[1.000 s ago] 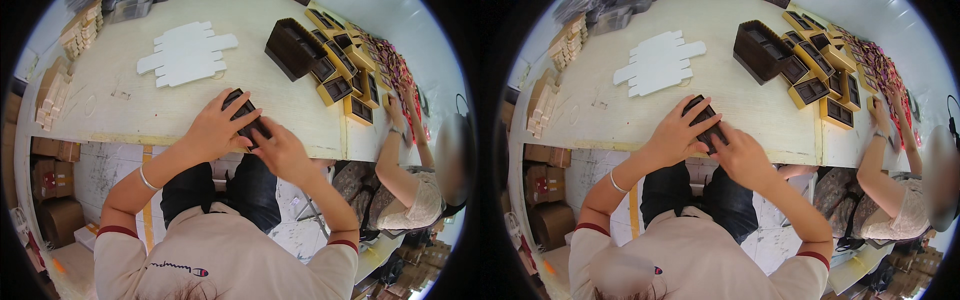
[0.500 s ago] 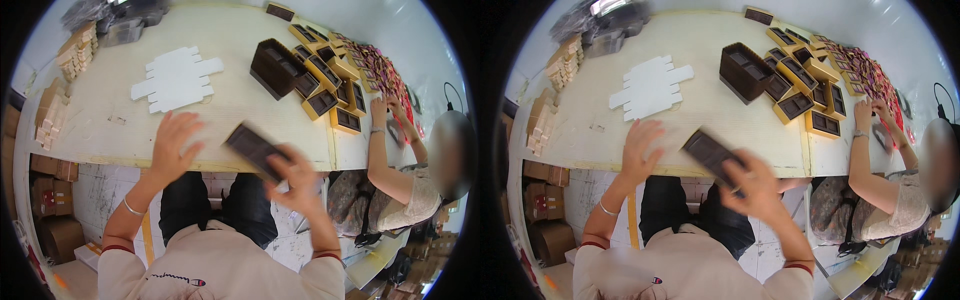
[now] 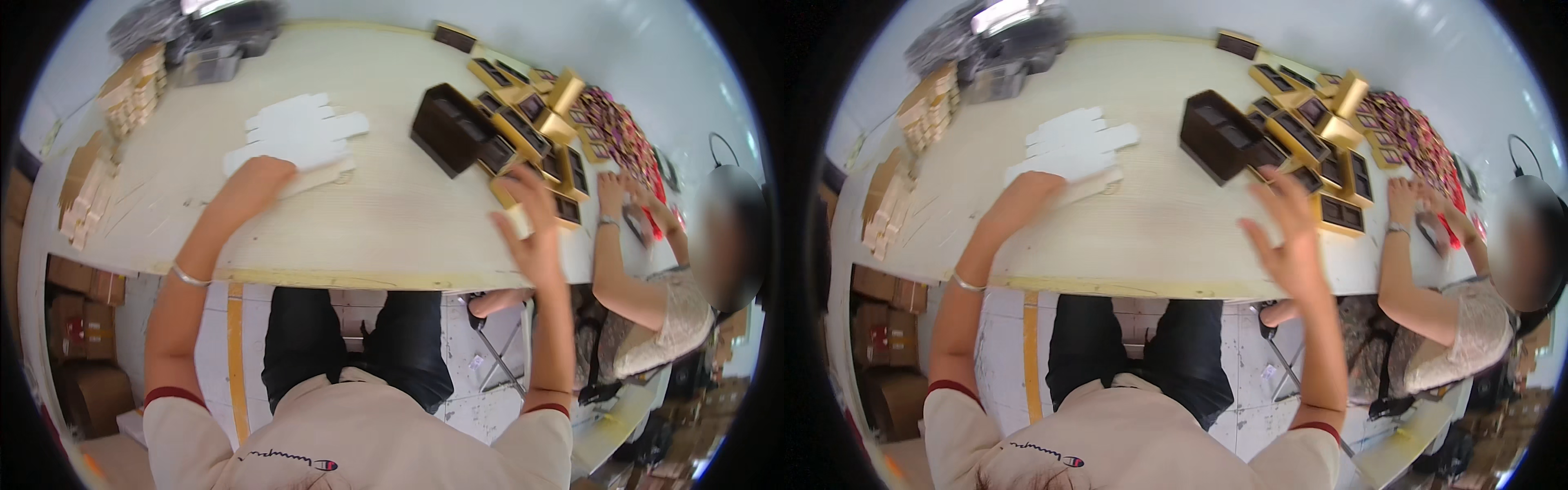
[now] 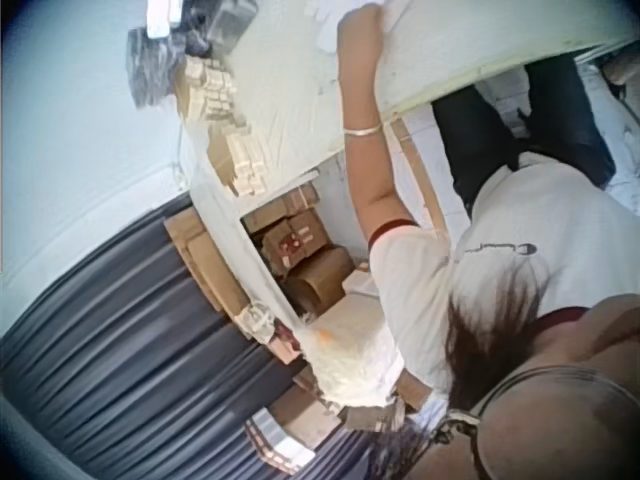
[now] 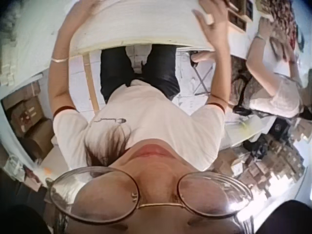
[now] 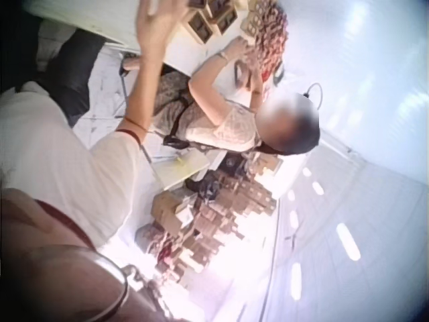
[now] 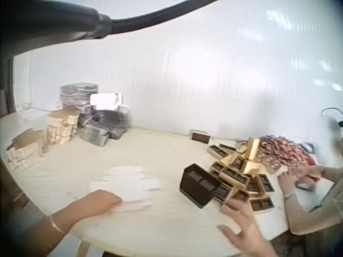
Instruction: The person folds flat white cardboard pieces into small rectangular boxes and inserts dark brown inserts into each box. The person repeats this process multiple times, stacking completed boxes on the table.
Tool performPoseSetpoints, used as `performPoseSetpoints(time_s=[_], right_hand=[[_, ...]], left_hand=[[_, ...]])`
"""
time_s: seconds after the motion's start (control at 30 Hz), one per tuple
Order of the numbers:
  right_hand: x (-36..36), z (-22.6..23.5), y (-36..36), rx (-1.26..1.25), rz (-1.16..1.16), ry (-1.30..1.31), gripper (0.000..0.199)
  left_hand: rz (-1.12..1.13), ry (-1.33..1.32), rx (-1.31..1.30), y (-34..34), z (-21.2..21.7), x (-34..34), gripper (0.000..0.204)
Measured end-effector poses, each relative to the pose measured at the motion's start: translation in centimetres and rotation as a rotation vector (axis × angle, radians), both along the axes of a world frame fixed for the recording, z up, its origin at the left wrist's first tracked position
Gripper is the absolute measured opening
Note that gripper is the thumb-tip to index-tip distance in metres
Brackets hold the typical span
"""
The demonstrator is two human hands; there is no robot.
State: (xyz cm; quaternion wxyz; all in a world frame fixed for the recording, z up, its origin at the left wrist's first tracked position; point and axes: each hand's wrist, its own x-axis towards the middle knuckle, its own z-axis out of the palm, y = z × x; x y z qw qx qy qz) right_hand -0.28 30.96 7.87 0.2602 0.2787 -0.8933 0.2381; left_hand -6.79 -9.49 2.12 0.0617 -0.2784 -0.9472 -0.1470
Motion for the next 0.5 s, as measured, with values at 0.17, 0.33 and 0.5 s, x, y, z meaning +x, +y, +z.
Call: performPoseSetpoints(time_s=[0.17, 0.33, 0.5], right_hand=[[5.4, -3.9, -4.7, 0.013, 0.099, 0.222, 0.044], [9.1, -9.3, -7.6, 0.11, 0.256, 0.079, 0.036], [7.8, -11.2, -8.5, -0.126, -0.041, -0.139, 0.043]], left_hand=[[-0.028, 0.562, -0.048, 4.4, 2.8, 6.3, 0.02], [-0.316, 0.215, 0.147, 9.6, -0.1, 13.8, 0.022], [-0.047, 0.045, 0.366, 11.6, -2.8, 11.6, 0.016]])
